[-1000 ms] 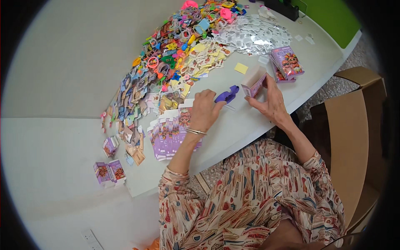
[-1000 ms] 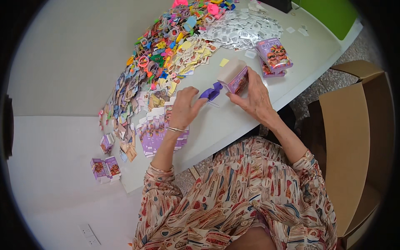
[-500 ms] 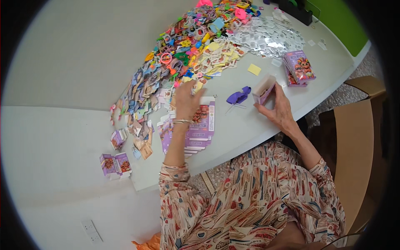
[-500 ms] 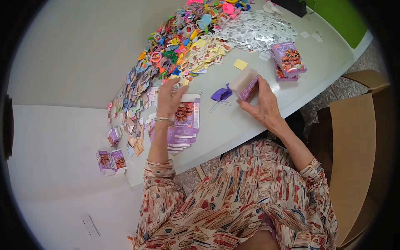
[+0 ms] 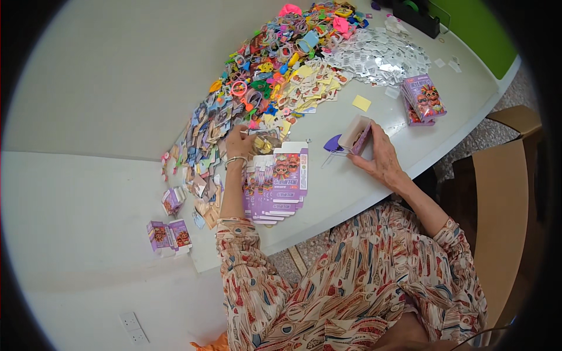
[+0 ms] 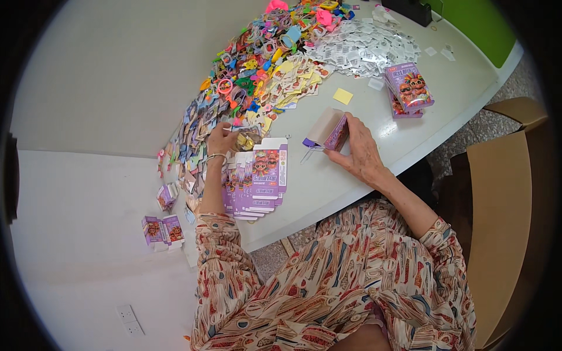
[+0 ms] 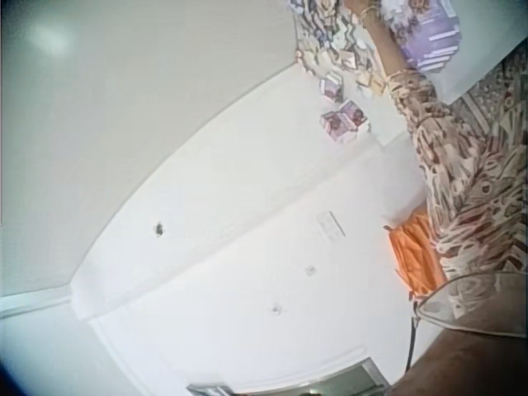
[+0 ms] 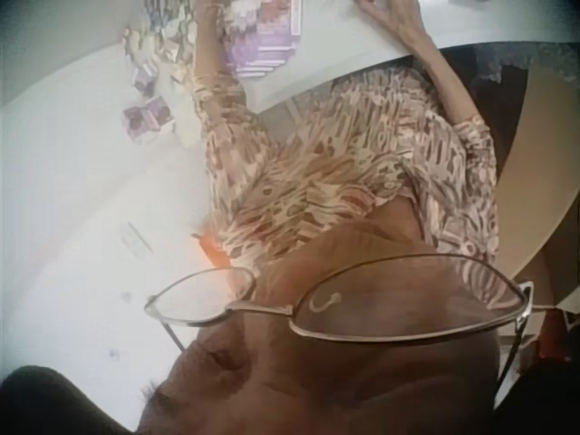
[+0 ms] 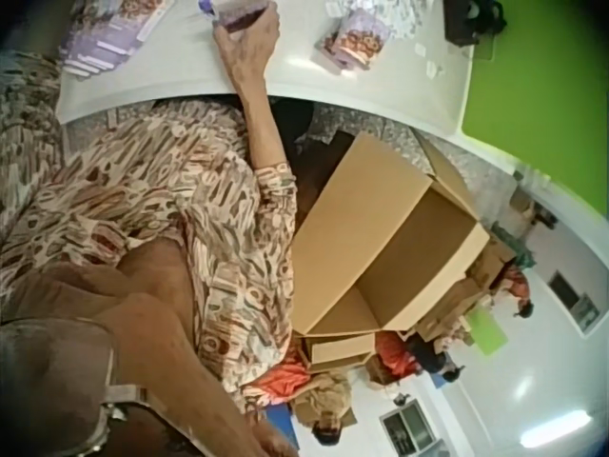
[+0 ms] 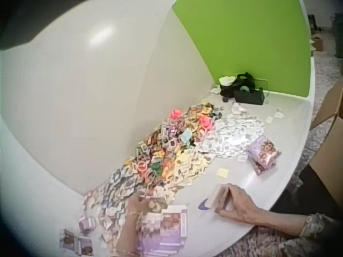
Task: Organizing small boxes into a large carton and preparing individual small boxes at a packing station.
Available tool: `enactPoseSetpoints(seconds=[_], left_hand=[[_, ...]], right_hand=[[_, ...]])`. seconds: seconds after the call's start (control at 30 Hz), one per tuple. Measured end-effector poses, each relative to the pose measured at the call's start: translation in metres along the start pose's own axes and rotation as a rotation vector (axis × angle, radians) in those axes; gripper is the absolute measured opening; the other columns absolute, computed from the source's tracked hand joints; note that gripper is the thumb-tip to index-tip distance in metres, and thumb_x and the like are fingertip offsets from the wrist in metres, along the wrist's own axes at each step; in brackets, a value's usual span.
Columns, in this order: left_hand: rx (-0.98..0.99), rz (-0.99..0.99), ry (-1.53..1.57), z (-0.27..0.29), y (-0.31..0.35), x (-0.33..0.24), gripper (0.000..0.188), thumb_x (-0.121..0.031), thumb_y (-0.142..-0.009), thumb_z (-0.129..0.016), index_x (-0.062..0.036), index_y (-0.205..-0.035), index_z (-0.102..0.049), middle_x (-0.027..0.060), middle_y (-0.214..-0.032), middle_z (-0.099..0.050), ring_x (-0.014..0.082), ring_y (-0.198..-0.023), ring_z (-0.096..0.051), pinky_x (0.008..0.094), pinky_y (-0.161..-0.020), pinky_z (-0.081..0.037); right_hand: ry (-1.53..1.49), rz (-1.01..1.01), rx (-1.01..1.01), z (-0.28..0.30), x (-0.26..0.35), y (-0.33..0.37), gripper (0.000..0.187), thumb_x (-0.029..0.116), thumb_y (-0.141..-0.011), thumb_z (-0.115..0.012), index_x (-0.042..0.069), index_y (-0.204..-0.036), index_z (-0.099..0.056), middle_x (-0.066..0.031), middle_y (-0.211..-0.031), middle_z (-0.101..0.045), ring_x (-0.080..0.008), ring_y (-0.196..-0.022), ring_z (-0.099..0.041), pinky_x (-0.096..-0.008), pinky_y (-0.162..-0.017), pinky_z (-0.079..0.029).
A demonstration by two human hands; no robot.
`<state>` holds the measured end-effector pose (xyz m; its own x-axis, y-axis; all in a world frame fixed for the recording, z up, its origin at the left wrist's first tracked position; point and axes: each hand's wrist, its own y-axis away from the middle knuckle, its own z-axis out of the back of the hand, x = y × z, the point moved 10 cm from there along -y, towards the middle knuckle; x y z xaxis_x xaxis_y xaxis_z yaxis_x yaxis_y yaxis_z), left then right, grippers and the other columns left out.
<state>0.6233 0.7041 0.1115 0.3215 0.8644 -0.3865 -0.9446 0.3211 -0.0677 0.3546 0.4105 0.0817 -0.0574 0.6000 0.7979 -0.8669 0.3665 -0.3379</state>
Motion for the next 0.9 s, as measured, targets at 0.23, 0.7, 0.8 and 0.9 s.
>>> enactPoseSetpoints(seconds=[0.23, 0.7, 0.8, 0.9], left_hand=[[-0.08, -0.03, 0.63, 0.049, -0.002, -0.016, 0.012, -0.011, -0.083, -0.069, -0.0002, -0.089, -0.067, -0.0029, -0.076, -0.061, 0.0044, -0.067, -0.052, 0.0185, -0.06, -0.041], [-0.182, -0.396, 0.742, 0.076, 0.092, -0.211, 0.007, -0.005, -0.089, -0.064, 0.0016, -0.09, -0.06, -0.0036, -0.072, -0.056, 0.0022, -0.063, -0.048, 0.0174, -0.056, -0.038], [-0.131, -0.374, 0.795, 0.073, 0.103, -0.222, 0.007, -0.004, -0.088, -0.066, 0.0007, -0.088, -0.061, -0.0034, -0.072, -0.056, 0.0021, -0.063, -0.048, 0.0173, -0.055, -0.037], [-0.168, -0.423, 0.723, 0.079, 0.113, -0.235, 0.008, -0.004, -0.087, -0.067, 0.0007, -0.086, -0.061, -0.003, -0.072, -0.056, 0.0024, -0.062, -0.048, 0.0176, -0.056, -0.039]], right_hand=[[-0.018, 0.105, -0.035, 0.006, 0.023, 0.0, 0.079, 0.016, -0.068, -0.078, -0.003, -0.13, -0.034, -0.0219, -0.119, -0.047, -0.0381, -0.109, -0.047, -0.0431, -0.095, -0.041], [0.114, 0.116, -0.099, 0.019, 0.026, 0.005, 0.078, 0.023, -0.069, -0.079, -0.003, -0.128, -0.036, -0.0203, -0.107, -0.05, -0.0345, -0.099, -0.051, -0.0416, -0.086, -0.045], [0.134, 0.119, -0.083, 0.018, 0.029, 0.004, 0.077, 0.023, -0.068, -0.079, -0.004, -0.126, -0.037, -0.02, -0.106, -0.051, -0.0344, -0.098, -0.051, -0.0412, -0.086, -0.044], [0.157, 0.142, -0.079, 0.018, 0.036, 0.004, 0.076, 0.023, -0.067, -0.079, -0.004, -0.124, -0.038, -0.0195, -0.105, -0.051, -0.0339, -0.097, -0.05, -0.0407, -0.086, -0.044]])
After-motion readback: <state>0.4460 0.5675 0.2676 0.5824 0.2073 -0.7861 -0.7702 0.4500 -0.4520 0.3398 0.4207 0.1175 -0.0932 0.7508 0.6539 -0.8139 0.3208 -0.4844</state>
